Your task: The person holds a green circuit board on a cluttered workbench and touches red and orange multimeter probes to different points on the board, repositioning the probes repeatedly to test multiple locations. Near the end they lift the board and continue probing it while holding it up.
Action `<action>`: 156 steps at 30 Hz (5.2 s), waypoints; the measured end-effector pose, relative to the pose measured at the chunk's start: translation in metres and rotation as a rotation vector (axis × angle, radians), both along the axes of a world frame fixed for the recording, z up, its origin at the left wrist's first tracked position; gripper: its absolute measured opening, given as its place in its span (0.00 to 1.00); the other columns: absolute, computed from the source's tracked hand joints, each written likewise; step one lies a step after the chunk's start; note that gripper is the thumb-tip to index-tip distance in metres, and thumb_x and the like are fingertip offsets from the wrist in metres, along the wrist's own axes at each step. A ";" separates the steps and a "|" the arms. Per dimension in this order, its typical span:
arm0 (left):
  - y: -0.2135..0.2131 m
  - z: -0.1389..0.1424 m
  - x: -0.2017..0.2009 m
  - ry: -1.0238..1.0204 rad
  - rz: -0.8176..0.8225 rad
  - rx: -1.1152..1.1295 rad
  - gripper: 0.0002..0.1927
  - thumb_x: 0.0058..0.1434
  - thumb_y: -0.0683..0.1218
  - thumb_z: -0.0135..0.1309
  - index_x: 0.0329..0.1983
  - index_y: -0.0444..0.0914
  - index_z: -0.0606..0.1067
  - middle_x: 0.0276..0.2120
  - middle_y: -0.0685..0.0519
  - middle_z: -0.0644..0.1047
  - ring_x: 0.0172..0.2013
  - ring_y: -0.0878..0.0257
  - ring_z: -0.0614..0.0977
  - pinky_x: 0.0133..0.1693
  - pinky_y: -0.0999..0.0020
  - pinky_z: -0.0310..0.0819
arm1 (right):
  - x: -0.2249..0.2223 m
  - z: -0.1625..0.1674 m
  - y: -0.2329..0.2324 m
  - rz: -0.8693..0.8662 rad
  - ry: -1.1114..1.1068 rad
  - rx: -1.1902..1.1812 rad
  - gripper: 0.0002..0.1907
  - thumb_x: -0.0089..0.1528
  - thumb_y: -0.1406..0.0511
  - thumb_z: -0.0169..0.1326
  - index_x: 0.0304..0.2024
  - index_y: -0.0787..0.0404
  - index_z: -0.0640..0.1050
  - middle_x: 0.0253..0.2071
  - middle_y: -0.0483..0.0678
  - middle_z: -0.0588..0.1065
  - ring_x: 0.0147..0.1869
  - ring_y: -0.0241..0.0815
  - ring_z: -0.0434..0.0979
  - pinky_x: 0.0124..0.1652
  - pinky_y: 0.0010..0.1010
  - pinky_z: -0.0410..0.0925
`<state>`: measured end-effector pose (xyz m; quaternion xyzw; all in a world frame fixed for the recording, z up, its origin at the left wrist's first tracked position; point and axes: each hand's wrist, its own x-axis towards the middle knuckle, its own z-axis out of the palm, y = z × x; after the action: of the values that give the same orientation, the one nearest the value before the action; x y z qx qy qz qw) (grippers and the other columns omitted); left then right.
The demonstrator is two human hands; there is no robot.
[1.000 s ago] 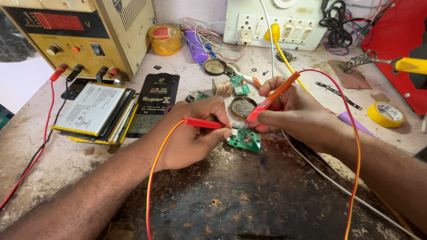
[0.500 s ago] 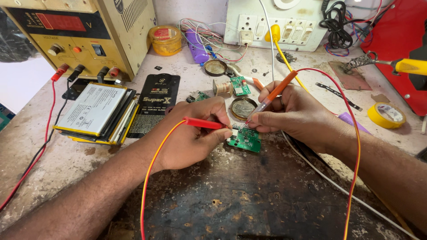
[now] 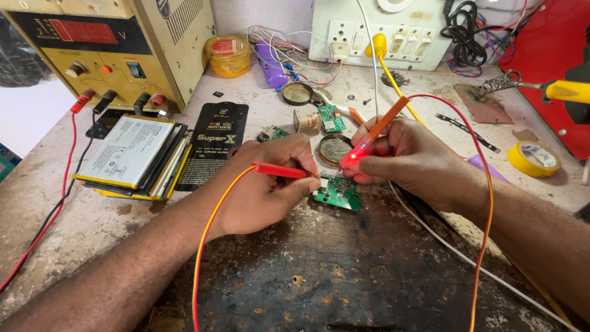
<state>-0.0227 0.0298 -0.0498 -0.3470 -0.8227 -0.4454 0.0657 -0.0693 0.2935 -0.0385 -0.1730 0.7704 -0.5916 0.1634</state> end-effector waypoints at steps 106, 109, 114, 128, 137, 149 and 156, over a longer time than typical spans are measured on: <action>0.001 0.002 0.002 -0.026 0.024 -0.013 0.07 0.61 0.44 0.60 0.37 0.39 0.73 0.25 0.55 0.80 0.26 0.67 0.81 0.30 0.69 0.74 | 0.012 0.002 0.001 0.110 0.042 0.038 0.10 0.60 0.66 0.60 0.43 0.59 0.74 0.38 0.43 0.81 0.46 0.30 0.80 0.48 0.24 0.71; 0.001 0.001 0.001 0.004 0.013 -0.003 0.07 0.62 0.44 0.60 0.38 0.39 0.73 0.25 0.55 0.80 0.26 0.68 0.81 0.30 0.69 0.74 | 0.011 0.001 0.002 0.134 0.080 0.049 0.09 0.63 0.67 0.61 0.43 0.62 0.75 0.37 0.44 0.77 0.44 0.32 0.76 0.45 0.26 0.70; 0.001 0.000 0.001 -0.005 0.026 -0.020 0.07 0.61 0.44 0.60 0.38 0.39 0.73 0.25 0.55 0.79 0.26 0.67 0.81 0.30 0.68 0.74 | 0.010 0.000 0.002 0.136 0.047 0.015 0.10 0.61 0.66 0.61 0.42 0.60 0.75 0.38 0.43 0.81 0.47 0.31 0.80 0.49 0.24 0.71; 0.000 0.001 0.000 -0.002 0.013 -0.014 0.07 0.62 0.44 0.60 0.38 0.39 0.73 0.24 0.55 0.80 0.25 0.68 0.81 0.29 0.68 0.74 | 0.011 0.004 0.002 0.214 0.195 0.069 0.10 0.63 0.66 0.62 0.43 0.59 0.74 0.34 0.40 0.80 0.43 0.27 0.76 0.55 0.21 0.64; -0.001 0.000 0.000 0.019 0.002 0.000 0.07 0.62 0.44 0.59 0.38 0.39 0.73 0.26 0.56 0.80 0.26 0.68 0.81 0.30 0.69 0.74 | 0.013 0.003 -0.003 0.054 0.028 0.116 0.11 0.61 0.66 0.62 0.44 0.61 0.76 0.32 0.42 0.78 0.37 0.28 0.72 0.37 0.23 0.64; 0.000 0.000 0.001 -0.006 0.027 -0.023 0.07 0.61 0.44 0.60 0.37 0.39 0.73 0.23 0.56 0.79 0.24 0.68 0.79 0.28 0.69 0.73 | 0.010 -0.001 -0.001 0.084 0.050 0.031 0.12 0.60 0.67 0.61 0.46 0.61 0.76 0.36 0.47 0.82 0.43 0.32 0.81 0.43 0.25 0.71; 0.000 0.001 0.001 -0.011 0.022 -0.017 0.07 0.61 0.44 0.60 0.37 0.39 0.73 0.24 0.56 0.79 0.25 0.68 0.80 0.29 0.69 0.73 | 0.012 0.000 0.000 0.059 0.051 0.068 0.12 0.60 0.67 0.60 0.45 0.60 0.75 0.35 0.47 0.82 0.42 0.31 0.80 0.44 0.24 0.71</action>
<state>-0.0221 0.0302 -0.0489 -0.3362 -0.8306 -0.4394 0.0631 -0.0575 0.2939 -0.0387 -0.2050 0.7884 -0.5554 0.1669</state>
